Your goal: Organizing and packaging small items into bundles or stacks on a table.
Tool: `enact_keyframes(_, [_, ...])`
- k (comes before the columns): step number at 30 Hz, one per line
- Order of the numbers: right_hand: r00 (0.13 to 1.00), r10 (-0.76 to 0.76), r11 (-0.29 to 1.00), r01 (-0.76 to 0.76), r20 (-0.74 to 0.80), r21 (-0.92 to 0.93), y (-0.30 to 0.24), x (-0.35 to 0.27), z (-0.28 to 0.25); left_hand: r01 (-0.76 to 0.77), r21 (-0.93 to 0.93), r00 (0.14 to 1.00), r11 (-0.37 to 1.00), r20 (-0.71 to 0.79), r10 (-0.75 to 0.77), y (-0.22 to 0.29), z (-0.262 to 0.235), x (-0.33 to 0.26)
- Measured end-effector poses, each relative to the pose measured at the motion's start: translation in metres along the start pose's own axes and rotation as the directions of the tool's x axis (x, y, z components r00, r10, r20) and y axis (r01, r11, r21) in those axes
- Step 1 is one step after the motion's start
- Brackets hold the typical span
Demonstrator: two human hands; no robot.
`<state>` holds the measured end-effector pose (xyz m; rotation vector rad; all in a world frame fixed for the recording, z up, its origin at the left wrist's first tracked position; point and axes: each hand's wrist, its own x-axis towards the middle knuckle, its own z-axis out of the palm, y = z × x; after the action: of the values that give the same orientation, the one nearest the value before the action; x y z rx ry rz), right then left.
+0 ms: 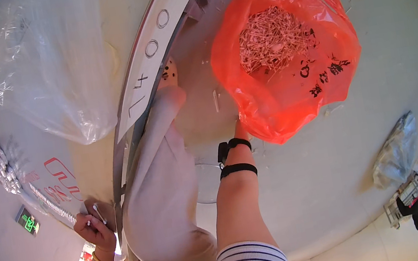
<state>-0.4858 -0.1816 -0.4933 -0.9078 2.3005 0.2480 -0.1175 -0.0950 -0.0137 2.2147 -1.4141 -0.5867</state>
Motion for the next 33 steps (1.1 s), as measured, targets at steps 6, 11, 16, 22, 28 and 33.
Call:
enact_keyframes(6, [0.916, -0.292, 0.9, 0.36, -0.276, 0.245, 0.006, -0.037, -0.032, -0.067, 0.099, 0.988, 0.993, -0.13, 0.08, -0.003, 0.014, -0.001])
enact_keyframes(11, [0.791, -0.483, 0.664, 0.051, 0.375, 0.746, -0.063, -0.172, -0.154, -0.001, 0.154, 0.987, 0.988, -0.158, 0.025, -0.01, 0.014, -0.005])
enact_keyframes(16, [0.697, -0.654, 0.423, 0.014, 0.294, 0.906, -0.105, -0.237, -0.3, -0.108, 0.18, 0.963, 0.978, -0.226, 0.148, 0.01, 0.019, 0.026])
enact_keyframes(22, [0.467, -0.864, 0.16, -0.096, 0.186, 0.982, -0.115, -0.31, -0.407, -0.102, 0.195, 0.937, 0.976, -0.31, 0.16, 0.018, 0.019, 0.029])
enact_keyframes(28, [0.196, -0.98, 0.021, 0.005, 0.02, 1.0, -0.101, -0.389, -0.461, 0.088, -0.527, 0.965, 0.845, -0.164, -0.202, 0.069, -0.009, 0.009])
enact_keyframes(33, [0.064, -0.996, 0.07, 0.168, 0.06, 0.983, -0.082, -0.456, -0.488, 0.128, -0.82, 0.968, 0.558, 0.226, 0.11, 0.188, -0.097, -0.058])
